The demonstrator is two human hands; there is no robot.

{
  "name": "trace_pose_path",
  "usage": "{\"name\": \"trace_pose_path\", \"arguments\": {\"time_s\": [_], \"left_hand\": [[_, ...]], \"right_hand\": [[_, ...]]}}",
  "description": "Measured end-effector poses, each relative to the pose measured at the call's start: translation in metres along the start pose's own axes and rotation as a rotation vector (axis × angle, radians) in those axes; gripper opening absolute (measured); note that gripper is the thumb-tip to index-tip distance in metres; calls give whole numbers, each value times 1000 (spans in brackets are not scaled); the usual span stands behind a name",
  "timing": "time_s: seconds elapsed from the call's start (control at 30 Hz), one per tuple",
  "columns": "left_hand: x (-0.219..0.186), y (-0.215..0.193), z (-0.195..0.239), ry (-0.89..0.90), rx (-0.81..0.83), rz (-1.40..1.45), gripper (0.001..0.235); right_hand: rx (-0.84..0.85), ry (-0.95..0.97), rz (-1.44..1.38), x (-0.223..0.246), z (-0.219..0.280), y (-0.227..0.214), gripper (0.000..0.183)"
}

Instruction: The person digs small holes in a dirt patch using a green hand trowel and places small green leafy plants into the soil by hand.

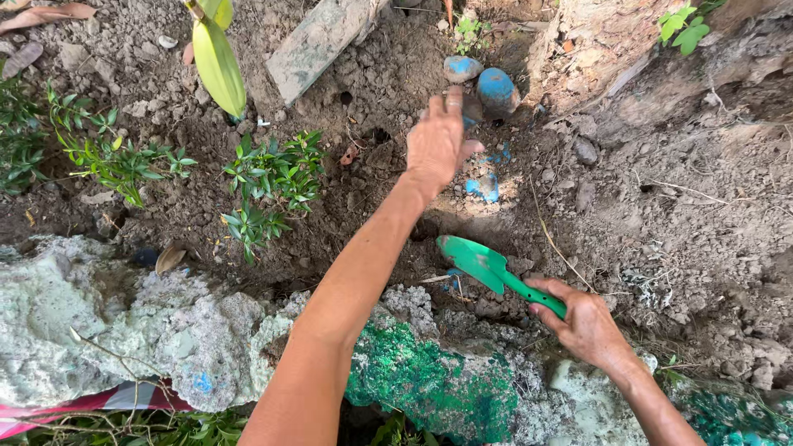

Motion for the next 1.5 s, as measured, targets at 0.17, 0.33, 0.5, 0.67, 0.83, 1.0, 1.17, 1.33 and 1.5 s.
{"name": "trace_pose_path", "arguments": {"time_s": [0.17,0.33,0.5,0.67,0.83,1.0,1.17,1.33,1.5], "left_hand": [[32,15,64,-11,523,-76,41],[98,31,148,-11,779,-199,52],[102,26,179,48,582,-38,72],[102,37,181,95,554,-77,64],[104,75,184,52,676,-113,41],[92,97,194,104,587,58,26],[95,86,199,49,642,67,39],[101,97,199,85,597,62,48],[97,89,197,76,661,26,44]], "right_hand": [[-114,-52,-167,31,-7,-18,39],[-339,-552,-818,70,-78,2,10],[-356,-480,-1354,113,-107,10,27],[-261,-829,-1292,114,-75,-33,23],[-430,-509,-1328,84,-130,61,17],[-555,-269,-1633,28,-137,37,35],[-487,-395,-1433,65,-104,35,32],[-219,-730,-1131,125,-36,-18,29],[-492,-709,-640,116,-59,4,20]]}}
Point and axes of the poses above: each hand's wrist, its own z-axis away from the middle knuckle, its own y-axis out of the palm, x = y × z, the point moved 2 cm from there along -z, towards the middle knuckle, and after that the axes turned 4 degrees about -z, right-handed, at the moved point
